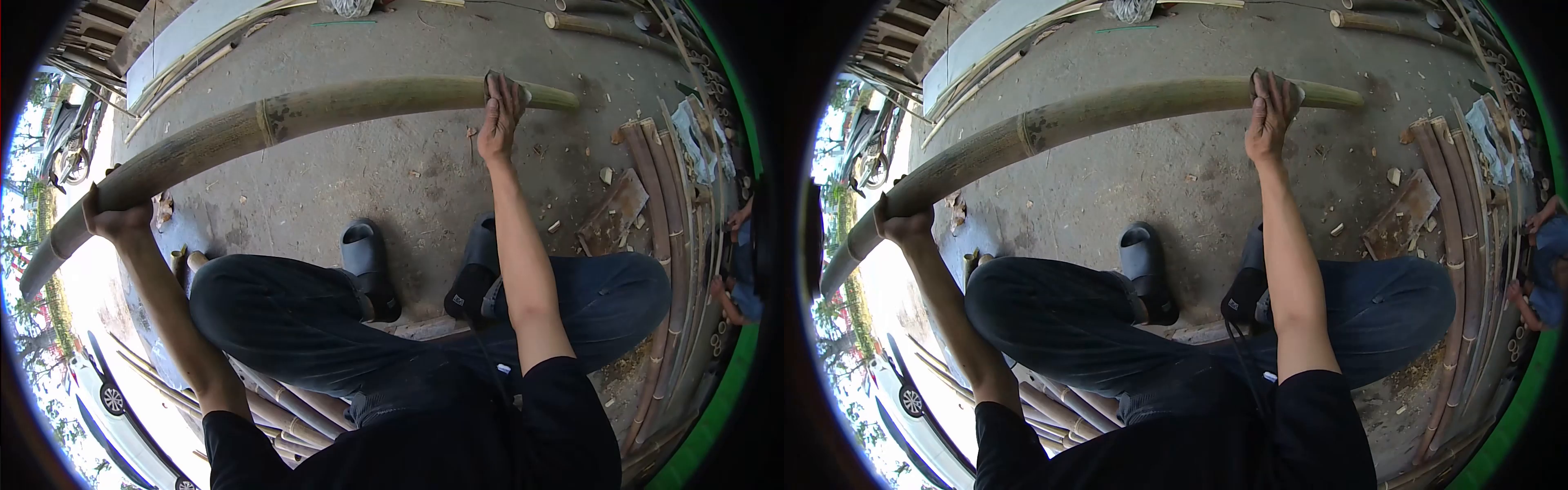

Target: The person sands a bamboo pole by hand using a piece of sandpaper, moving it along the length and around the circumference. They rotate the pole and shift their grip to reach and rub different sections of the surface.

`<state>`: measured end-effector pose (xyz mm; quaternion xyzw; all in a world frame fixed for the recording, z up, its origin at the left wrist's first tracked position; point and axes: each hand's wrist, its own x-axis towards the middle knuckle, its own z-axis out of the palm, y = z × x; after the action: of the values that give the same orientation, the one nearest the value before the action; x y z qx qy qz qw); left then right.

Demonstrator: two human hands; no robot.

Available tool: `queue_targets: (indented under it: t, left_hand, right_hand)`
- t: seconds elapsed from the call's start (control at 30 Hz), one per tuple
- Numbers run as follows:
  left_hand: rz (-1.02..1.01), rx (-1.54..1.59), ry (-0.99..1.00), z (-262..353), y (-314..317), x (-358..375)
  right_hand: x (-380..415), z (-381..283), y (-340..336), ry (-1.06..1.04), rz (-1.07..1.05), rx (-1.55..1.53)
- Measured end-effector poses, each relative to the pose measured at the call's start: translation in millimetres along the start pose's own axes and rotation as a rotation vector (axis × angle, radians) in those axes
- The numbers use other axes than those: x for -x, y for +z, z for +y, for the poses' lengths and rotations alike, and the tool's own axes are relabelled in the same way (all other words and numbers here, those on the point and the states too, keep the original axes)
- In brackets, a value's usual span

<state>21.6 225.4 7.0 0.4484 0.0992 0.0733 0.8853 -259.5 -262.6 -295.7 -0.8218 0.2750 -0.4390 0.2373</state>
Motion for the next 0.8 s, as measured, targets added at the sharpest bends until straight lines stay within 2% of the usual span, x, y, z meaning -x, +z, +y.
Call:
queue_targets:
  t: [0.07, 0.17, 0.23, 0.3, 0.37, 0.43, 0.5, 0.57, 0.6, 0.73, 0.8]
  left_hand:
    - [-0.013, 0.035, -0.032, -0.5, -9.0, -5.9]
    - [-0.041, 0.034, -0.017, -1.2, -7.8, -4.7]
    - [-0.056, 0.012, 0.005, -0.8, -1.9, 0.5]
    - [0.01, 0.005, 0.037, -1.4, 5.7, 5.8]
    - [0.007, 0.007, 0.02, -3.2, 7.2, 4.1]
    - [0.029, 0.026, 0.005, -1.4, 0.8, 6.7]
    - [-0.06, 0.035, -0.019, 1.8, -1.6, 6.8]
    - [-0.049, 0.029, 0.007, 3.6, 3.7, 11.3]
    - [-0.046, 0.009, 0.028, 3.8, 5.8, 13.2]
    - [-0.062, 0.029, -0.038, 6.6, -5.6, 1.6]
    - [-0.073, 0.054, -0.045, 6.3, -4.6, 2.1]
  right_hand:
    - [-17.4, 65.6, -7.7, 0.073, -0.045, 0.019]
    - [-26.5, 62.3, -9.0, 0.158, -0.058, 0.034]
    - [-19.0, 15.9, -0.6, 0.087, -0.07, -0.018]
    - [-9.4, 3.7, 6.4, -0.063, 0.04, -0.09]
    - [-28.5, 46.4, -5.8, -0.082, -0.012, -0.09]
    - [-46.4, 107.8, -4.1, 0.139, -0.156, -0.027]
    - [-52.0, 76.8, 0.9, 0.101, -0.116, 0.082]
    - [-45.2, -2.9, -3.9, -0.03, -0.13, -0.015]
    - [-38.1, -7.8, 0.0, -0.052, -0.072, -0.04]
    - [-49.3, 75.4, 0.9, -0.041, -0.115, -0.031]
    - [-53.6, 107.4, 9.4, 0.128, -0.111, 0.003]
